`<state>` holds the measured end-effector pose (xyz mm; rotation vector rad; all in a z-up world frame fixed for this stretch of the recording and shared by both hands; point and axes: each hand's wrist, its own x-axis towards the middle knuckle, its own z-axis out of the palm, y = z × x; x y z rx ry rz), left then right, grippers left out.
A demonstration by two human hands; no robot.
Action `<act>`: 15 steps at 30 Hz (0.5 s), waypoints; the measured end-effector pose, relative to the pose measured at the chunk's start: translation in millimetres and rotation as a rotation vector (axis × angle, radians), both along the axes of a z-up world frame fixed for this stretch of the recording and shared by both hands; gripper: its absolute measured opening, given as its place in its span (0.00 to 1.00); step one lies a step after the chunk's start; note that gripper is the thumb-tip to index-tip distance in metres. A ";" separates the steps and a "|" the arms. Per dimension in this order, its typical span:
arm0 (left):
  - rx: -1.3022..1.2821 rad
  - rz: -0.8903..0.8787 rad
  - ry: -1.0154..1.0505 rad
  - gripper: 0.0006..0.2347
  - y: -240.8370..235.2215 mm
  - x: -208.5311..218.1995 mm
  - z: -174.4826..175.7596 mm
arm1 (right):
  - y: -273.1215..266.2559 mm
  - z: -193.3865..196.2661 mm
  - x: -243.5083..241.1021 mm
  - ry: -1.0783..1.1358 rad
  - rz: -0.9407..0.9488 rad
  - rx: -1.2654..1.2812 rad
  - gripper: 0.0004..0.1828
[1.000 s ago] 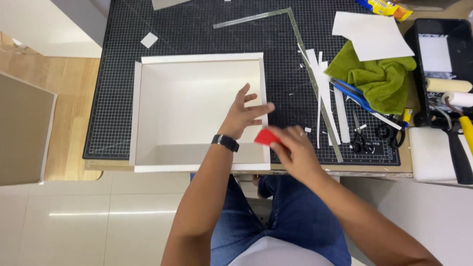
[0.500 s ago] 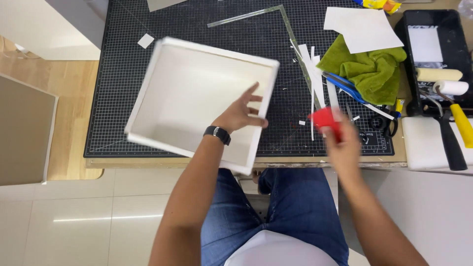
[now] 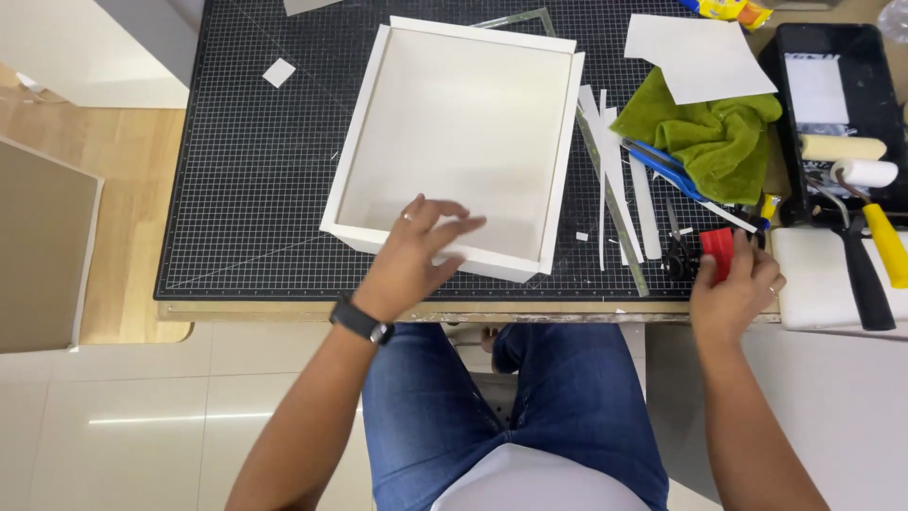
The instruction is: The person assembles a white picture frame by applying adhesive to the edges of a white board, attaching white strips, and trimming excess material. They use a roller to apply adhesive, scissors to cut the strips, and a red plastic tool to press the joints.
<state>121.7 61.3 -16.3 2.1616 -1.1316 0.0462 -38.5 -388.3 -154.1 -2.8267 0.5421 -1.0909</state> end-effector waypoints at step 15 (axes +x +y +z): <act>-0.268 0.133 -0.458 0.05 -21.9 -11.2 -46.9 | 216.0 101.0 41.2 -0.180 0.739 0.062 0.14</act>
